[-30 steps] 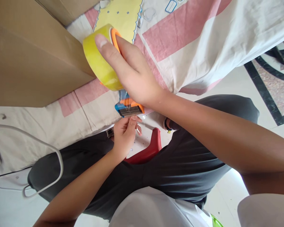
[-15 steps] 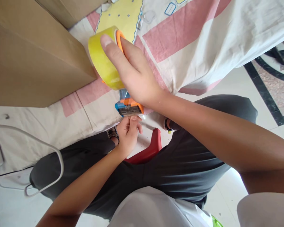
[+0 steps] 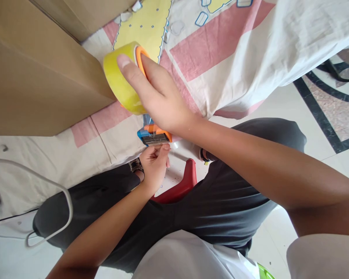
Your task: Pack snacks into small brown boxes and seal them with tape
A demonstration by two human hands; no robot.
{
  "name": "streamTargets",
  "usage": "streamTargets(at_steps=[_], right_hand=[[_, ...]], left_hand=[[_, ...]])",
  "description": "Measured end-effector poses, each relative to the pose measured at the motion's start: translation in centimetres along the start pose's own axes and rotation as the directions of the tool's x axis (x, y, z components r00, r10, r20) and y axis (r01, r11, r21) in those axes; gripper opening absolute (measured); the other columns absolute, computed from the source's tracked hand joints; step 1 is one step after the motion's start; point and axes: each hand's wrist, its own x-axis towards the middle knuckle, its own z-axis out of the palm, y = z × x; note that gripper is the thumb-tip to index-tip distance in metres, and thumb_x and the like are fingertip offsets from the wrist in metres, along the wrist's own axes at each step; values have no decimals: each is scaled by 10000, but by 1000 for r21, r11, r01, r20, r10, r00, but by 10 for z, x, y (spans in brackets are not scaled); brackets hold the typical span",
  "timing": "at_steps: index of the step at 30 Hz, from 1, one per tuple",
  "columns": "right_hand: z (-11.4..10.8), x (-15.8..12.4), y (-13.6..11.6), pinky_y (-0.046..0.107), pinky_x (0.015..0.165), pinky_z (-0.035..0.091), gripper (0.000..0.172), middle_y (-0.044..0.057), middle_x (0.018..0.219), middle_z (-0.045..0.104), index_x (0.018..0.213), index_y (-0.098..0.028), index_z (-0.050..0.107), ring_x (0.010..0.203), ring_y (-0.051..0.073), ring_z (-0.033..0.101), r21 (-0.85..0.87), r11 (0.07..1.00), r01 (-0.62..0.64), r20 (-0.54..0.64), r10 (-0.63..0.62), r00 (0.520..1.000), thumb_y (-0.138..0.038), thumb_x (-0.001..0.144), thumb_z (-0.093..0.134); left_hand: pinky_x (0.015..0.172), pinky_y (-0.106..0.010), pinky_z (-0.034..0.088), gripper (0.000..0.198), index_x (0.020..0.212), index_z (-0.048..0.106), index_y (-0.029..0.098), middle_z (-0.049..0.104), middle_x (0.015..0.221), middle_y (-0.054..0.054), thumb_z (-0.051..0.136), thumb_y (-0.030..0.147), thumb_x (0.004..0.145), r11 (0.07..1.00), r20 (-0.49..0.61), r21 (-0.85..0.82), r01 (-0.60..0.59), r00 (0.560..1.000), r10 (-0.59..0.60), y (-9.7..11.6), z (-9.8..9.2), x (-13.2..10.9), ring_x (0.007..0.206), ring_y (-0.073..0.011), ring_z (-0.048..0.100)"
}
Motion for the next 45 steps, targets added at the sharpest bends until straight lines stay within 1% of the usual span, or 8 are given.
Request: streamTargets(at_steps=[8, 13, 20, 25, 30, 35, 41, 45], right_hand=[[2, 1, -2, 243, 635, 361, 280, -16, 762, 356, 788, -215, 377, 677, 96, 380, -15, 999, -43, -29, 42, 999, -343, 1037, 363], [3, 2, 0, 268, 618, 342, 310, -15, 744, 369, 757, -241, 288, 674, 115, 411, 36, 999, -26, -20, 27, 999, -354, 1032, 376], [2, 3, 1, 274, 643, 338, 334, -17, 762, 332, 748, -243, 267, 682, 113, 386, 47, 998, -31, -23, 32, 999, -379, 1020, 404], [2, 2, -1, 302, 676, 364, 417, -4, 754, 362, 718, -254, 260, 732, 156, 414, 42, 996, -84, -35, 86, 996, -473, 989, 490], [1, 0, -3, 286, 715, 367, 320, -6, 792, 306, 768, -243, 295, 724, 129, 373, 49, 997, -60, -21, 61, 998, -405, 1033, 374], [0, 0, -3, 299, 692, 393, 448, 0, 757, 316, 699, -253, 213, 713, 169, 373, 55, 994, -99, -11, 99, 995, -425, 1000, 497], [1, 0, -3, 267, 703, 376, 355, 0, 783, 341, 761, -248, 358, 754, 140, 397, 85, 995, -57, 16, 56, 998, -434, 1063, 378], [1, 3, -1, 253, 694, 352, 400, -16, 788, 329, 744, -240, 301, 747, 123, 380, 82, 992, -93, -1, 93, 996, -478, 1043, 417]], left_hand=[[370, -182, 341, 471, 561, 593, 168, 468, 388, 66, 845, 545, 688, 983, -13, -85, 164, 986, -166, 11, 6, -1, 340, -44, 397], [375, -183, 352, 462, 563, 604, 166, 465, 379, 68, 864, 535, 662, 966, 9, -111, 232, 973, -233, 14, 6, -1, 341, -41, 378], [375, -187, 350, 475, 575, 609, 171, 460, 384, 72, 854, 568, 662, 967, 1, -112, 229, 973, -231, 14, 7, -1, 344, -45, 387], [363, -193, 323, 466, 629, 665, 163, 508, 410, 54, 838, 594, 675, 979, 40, 4, 204, 978, -204, 16, -4, 1, 343, -45, 390], [367, -185, 304, 492, 607, 625, 167, 485, 378, 60, 822, 608, 694, 984, 32, 76, 162, 986, -165, 16, -11, -1, 333, -48, 405], [378, -194, 368, 493, 589, 589, 171, 571, 445, 35, 803, 591, 731, 988, 21, 43, 148, 989, -149, 15, -7, -2, 351, -64, 473], [379, -207, 371, 482, 571, 564, 176, 562, 467, 44, 817, 555, 728, 995, -25, 39, 93, 995, -92, 8, -1, 0, 366, -73, 494], [437, -217, 393, 495, 559, 538, 178, 535, 468, 53, 780, 556, 768, 997, -21, 33, 73, 997, -72, 4, -1, -2, 389, -62, 466]])
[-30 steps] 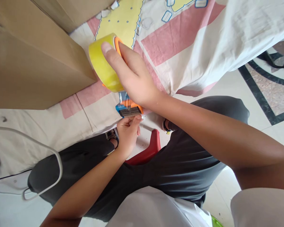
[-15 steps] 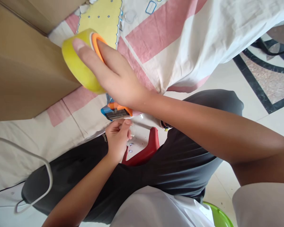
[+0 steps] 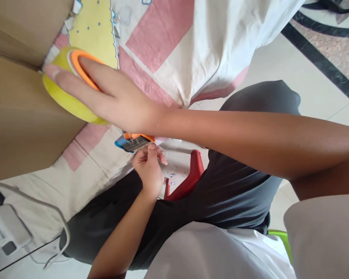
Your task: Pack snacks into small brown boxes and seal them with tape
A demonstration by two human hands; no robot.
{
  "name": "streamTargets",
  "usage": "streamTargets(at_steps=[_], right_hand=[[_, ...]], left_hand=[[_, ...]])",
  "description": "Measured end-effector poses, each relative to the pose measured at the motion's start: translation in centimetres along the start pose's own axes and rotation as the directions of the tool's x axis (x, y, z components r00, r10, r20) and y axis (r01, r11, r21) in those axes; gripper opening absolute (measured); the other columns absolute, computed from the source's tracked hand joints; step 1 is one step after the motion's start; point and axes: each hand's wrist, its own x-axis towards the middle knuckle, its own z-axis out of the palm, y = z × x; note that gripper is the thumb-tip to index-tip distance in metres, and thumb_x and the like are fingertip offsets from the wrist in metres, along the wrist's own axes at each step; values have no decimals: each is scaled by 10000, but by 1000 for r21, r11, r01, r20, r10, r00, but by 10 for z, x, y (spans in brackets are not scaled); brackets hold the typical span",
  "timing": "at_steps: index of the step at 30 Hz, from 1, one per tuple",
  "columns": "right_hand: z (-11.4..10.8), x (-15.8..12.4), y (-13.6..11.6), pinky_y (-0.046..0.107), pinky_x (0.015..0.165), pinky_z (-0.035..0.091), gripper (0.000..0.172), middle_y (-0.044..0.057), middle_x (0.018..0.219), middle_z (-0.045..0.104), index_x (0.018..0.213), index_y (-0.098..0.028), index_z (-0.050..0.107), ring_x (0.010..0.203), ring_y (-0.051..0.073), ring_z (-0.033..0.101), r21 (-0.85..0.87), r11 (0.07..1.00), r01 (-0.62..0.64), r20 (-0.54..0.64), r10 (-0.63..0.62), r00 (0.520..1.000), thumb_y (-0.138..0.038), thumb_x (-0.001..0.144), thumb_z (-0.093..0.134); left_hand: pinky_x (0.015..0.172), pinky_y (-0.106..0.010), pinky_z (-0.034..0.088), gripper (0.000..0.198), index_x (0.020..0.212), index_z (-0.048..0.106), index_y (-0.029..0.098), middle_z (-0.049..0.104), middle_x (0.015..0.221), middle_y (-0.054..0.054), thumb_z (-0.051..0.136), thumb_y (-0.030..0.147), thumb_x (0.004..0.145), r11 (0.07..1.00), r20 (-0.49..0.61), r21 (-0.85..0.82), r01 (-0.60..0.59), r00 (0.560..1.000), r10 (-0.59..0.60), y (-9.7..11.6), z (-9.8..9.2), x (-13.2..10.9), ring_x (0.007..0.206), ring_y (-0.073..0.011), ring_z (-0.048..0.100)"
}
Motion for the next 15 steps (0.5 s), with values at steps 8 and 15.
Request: streamTargets(at_steps=[8, 15], right_hand=[[5, 1, 3, 246, 708, 326, 424, -32, 764, 244, 744, -228, 284, 725, 104, 327, 44, 999, -2, -40, 3, 999, -508, 1043, 391], [18, 12, 5, 145, 767, 375, 378, -38, 722, 210, 692, -237, 317, 707, 74, 342, 191, 981, -38, -79, 54, 995, -273, 1046, 444]], left_hand=[[505, -209, 381, 414, 591, 515, 186, 459, 475, 74, 731, 459, 816, 980, 116, 167, 109, 985, -130, -27, 5, 18, 458, -62, 443], [477, -213, 384, 393, 633, 620, 164, 532, 447, 37, 770, 505, 761, 902, 443, 279, 330, 789, -426, -102, 38, 5, 432, -87, 489]])
